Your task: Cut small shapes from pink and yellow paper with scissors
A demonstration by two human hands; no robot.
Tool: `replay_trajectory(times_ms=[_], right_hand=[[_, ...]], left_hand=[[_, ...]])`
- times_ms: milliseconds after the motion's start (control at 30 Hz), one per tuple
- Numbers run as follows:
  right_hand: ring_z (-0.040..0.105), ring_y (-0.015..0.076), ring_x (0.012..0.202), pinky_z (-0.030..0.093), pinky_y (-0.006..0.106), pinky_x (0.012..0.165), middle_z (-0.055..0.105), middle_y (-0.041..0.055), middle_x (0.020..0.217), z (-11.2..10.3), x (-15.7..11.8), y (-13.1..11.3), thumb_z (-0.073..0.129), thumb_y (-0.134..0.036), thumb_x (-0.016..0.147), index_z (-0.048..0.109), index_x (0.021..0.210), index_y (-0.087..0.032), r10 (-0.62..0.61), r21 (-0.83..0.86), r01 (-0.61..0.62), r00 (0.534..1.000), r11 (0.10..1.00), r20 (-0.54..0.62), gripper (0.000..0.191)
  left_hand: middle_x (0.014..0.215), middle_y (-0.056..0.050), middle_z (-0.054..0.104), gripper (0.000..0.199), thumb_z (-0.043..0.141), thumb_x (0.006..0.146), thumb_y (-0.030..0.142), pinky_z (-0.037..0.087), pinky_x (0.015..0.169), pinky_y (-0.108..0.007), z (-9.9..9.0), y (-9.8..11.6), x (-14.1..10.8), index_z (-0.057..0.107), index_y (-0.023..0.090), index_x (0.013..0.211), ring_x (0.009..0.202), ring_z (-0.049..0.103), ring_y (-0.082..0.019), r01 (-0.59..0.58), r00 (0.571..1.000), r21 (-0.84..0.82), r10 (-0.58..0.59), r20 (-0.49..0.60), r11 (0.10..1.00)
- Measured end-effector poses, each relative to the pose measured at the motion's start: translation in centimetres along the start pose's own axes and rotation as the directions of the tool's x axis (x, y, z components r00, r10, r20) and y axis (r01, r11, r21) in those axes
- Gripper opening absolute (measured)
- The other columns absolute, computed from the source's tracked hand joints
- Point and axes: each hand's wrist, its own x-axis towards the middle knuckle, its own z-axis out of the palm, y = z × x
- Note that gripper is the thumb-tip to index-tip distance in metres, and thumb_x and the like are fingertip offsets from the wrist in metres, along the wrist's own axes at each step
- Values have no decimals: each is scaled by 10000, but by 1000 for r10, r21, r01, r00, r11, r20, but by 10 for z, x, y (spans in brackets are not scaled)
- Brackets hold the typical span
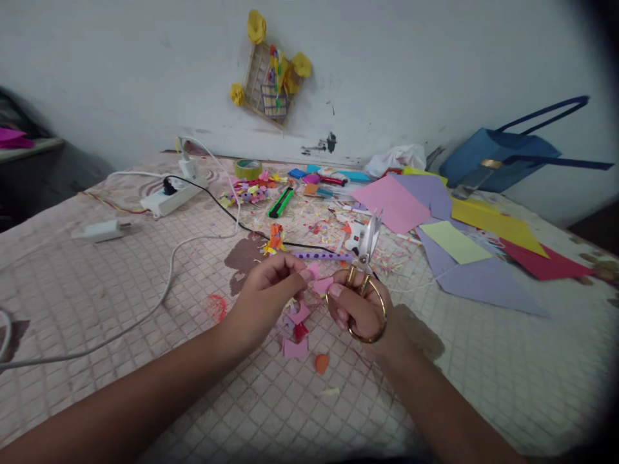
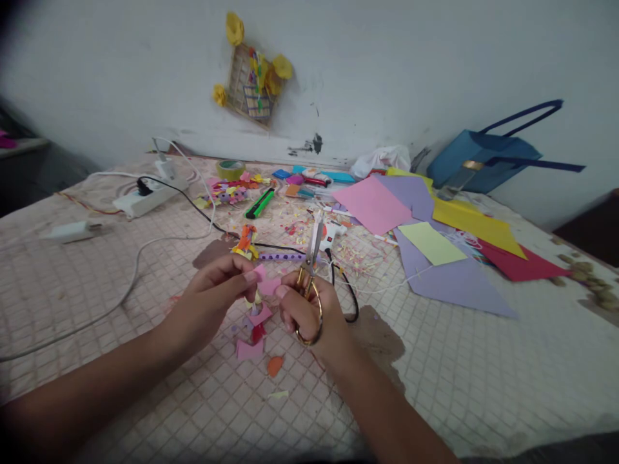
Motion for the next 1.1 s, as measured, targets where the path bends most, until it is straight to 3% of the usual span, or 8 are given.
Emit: replay_trajectory(times_ms=[167, 333, 533, 733, 967, 1100], right_hand=[[371, 53, 349, 261, 171, 342, 422, -89, 420, 0, 2, 0, 593, -249, 771, 505, 676, -186, -5, -68, -2, 994, 998, -110, 144], [367, 58, 365, 264, 181, 354, 414, -85, 427, 1, 2, -3, 587, -253, 769, 486, 650, -190, -18, -90, 2, 984, 996, -177, 168], [361, 53, 328, 256, 173, 323, 428, -84, 408, 2, 1, -7, 578, -278, 745, 483, 651, -183, 64, -124, -67, 998, 990, -28, 164], [353, 50, 327, 233, 170, 316, 429, -83, 420, -1, 1, -6, 581, -296, 748, 514, 685, -177, 47, -101, -41, 997, 994, 58, 150], [355, 51, 330, 240, 173, 323, 423, -84, 422, 0, 1, -7, 579, -270, 750, 529, 689, -177, 29, -57, -26, 998, 998, 53, 122], [360, 51, 339, 235, 173, 327, 426, -81, 427, -1, 0, -5, 590, -271, 751, 552, 719, -173, 41, -63, -39, 998, 997, 39, 110]], left_hand=[[589, 47, 531, 47, 614, 707, 194, 405, 521, -190, 0, 0, -1, 575, 169, 710, 531, 502, -62, 45, 999, -100, -45, -6, 994], [589, 38, 550, 57, 633, 701, 207, 418, 518, -193, 0, 1, -2, 595, 166, 712, 534, 513, -68, -21, 1000, -58, 21, 2, 998], [590, 18, 571, 83, 632, 710, 237, 414, 485, -203, -1, 2, -2, 634, 157, 734, 543, 514, -88, -37, 999, 161, 38, -4, 986], [636, 9, 597, 74, 635, 706, 234, 411, 479, -196, 2, 3, -2, 642, 161, 708, 549, 513, -84, -103, 995, 275, 103, 14, 956], [601, 9, 589, 112, 647, 709, 252, 430, 484, -196, 2, 3, -4, 628, 143, 727, 542, 534, -87, -35, 998, 197, 23, 63, 980], [602, 22, 578, 139, 666, 699, 246, 426, 480, -183, 2, 1, -3, 625, 153, 794, 539, 533, -78, -65, 997, 182, 57, 50, 981]])
